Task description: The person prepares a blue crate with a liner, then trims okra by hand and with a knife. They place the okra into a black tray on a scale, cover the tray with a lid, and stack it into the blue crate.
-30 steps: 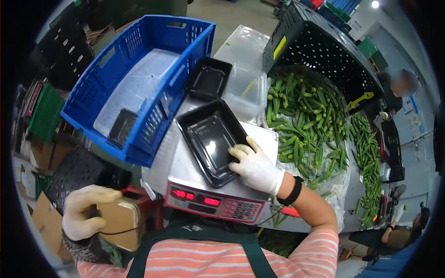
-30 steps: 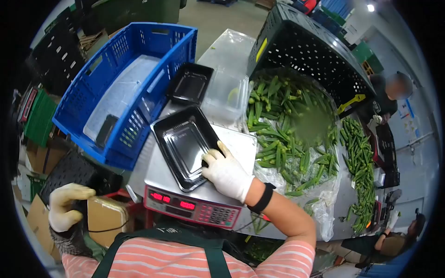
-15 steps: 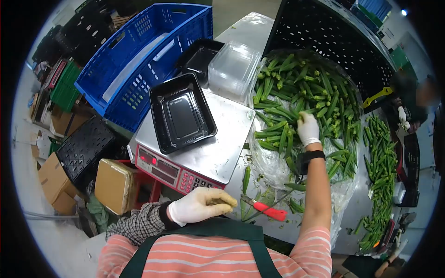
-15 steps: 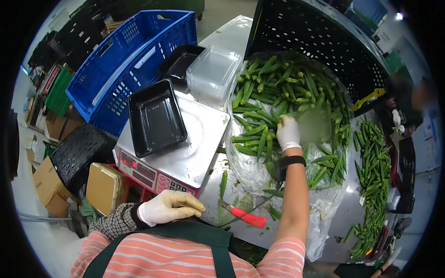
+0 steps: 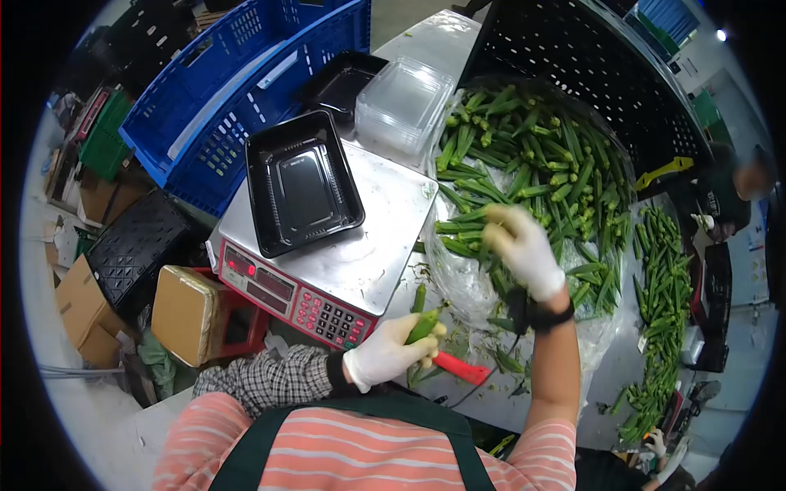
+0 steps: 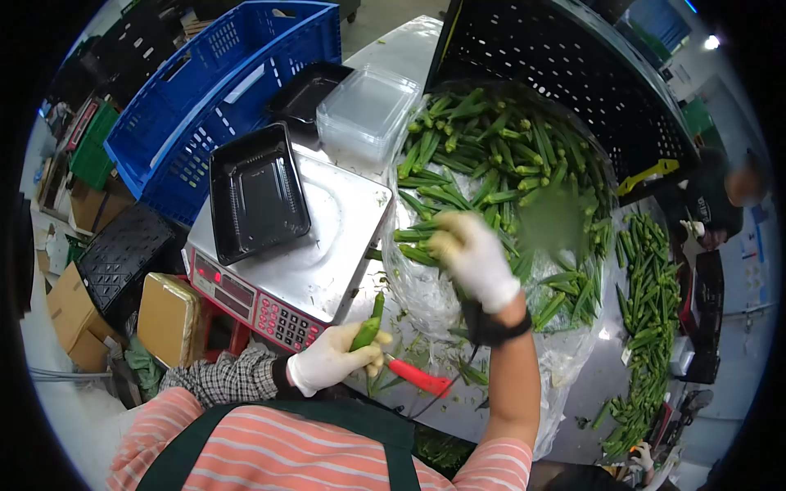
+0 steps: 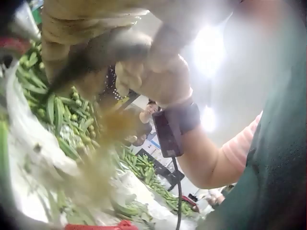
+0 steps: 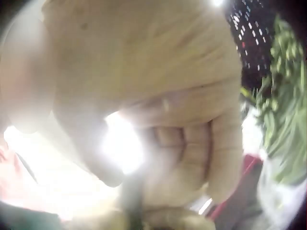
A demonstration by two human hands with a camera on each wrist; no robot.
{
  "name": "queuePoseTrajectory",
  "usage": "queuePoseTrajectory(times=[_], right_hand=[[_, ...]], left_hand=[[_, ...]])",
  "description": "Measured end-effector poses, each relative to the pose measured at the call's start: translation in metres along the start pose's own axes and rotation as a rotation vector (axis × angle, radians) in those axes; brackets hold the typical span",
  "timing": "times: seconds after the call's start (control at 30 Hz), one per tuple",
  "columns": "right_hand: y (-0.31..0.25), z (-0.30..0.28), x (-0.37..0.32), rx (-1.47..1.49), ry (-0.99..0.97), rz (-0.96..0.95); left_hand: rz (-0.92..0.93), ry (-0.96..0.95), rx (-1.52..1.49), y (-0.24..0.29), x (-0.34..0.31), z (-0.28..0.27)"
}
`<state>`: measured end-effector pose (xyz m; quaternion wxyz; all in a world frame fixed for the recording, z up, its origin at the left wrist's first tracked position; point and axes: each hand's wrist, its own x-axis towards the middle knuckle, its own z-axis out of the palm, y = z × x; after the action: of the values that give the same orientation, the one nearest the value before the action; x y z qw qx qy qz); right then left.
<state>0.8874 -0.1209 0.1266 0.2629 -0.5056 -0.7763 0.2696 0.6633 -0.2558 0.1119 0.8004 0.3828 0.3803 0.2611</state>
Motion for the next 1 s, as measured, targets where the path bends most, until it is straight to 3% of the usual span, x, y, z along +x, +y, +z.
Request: queuePoseTrajectory(times=[0.03, 0.1, 0.17, 0.3, 0.33, 0.37, 0.43, 0.47, 0.53, 0.57, 0.63, 0.7, 0.77, 0.9, 0.93, 1.0], right_hand=[[0.033, 0.004, 0.019, -0.297, 0.192, 0.043], [0.078, 0.013, 0.047, -0.447, 0.214, 0.266], [0.095, 0.017, 0.063, -0.608, -0.011, 0.477], [0.085, -0.002, 0.048, -0.432, 0.07, 0.525], [0.085, -0.008, 0.033, -0.349, 0.167, 0.443], [0.084, -0.015, 0.016, -0.172, 0.163, 0.416], [0.025, -0.015, -0.022, 0.198, 0.132, 0.469], [-0.01, -0.008, -0.041, 0.346, 0.057, 0.604], [-0.044, 0.014, -0.079, 0.352, -0.163, 0.368], [-0.069, 0.01, -0.077, 0.443, -0.411, 0.541], [-0.04, 0.013, -0.074, 0.389, -0.17, 0.575], [0.013, 0.02, -0.052, -0.107, 0.157, 0.429], [0.066, 0.037, -0.037, -0.511, 0.198, 0.413], [0.065, 0.025, -0.035, 0.012, 0.277, 0.504], [0.035, 0.012, -0.041, 0.168, 0.209, 0.565], [-0.024, 0.0, -0.059, 0.213, -0.031, 0.429]], left_hand=[[-0.06, 0.027, -0.194, -0.002, -0.005, -0.004], [-0.05, 0.038, -0.217, -0.008, -0.014, -0.012], [-0.059, 0.013, -0.43, -0.011, -0.021, -0.017], [-0.048, -0.025, -0.629, -0.019, -0.021, -0.028], [-0.062, -0.076, -0.633, -0.017, -0.02, -0.031], [-0.062, -0.093, -0.64, -0.014, -0.017, -0.029], [-0.005, -0.077, -0.794, -0.004, -0.009, -0.019], [0.026, -0.068, -0.847, -0.004, -0.004, -0.014], [0.017, -0.08, -0.89, -0.003, 0.005, -0.007], [0.01, -0.077, -0.92, -0.004, 0.009, -0.006], [-0.011, -0.094, -0.917, -0.012, 0.013, -0.009], [-0.119, -0.093, -0.803, -0.014, 0.007, -0.012], [-0.121, -0.081, -0.788, -0.013, 0.001, -0.011], [-0.178, -0.116, -0.734, -0.015, -0.008, -0.013], [-0.13, -0.092, -0.717, -0.016, -0.006, -0.012], [-0.04, -0.083, -0.729, -0.019, 0.0, -0.008]])
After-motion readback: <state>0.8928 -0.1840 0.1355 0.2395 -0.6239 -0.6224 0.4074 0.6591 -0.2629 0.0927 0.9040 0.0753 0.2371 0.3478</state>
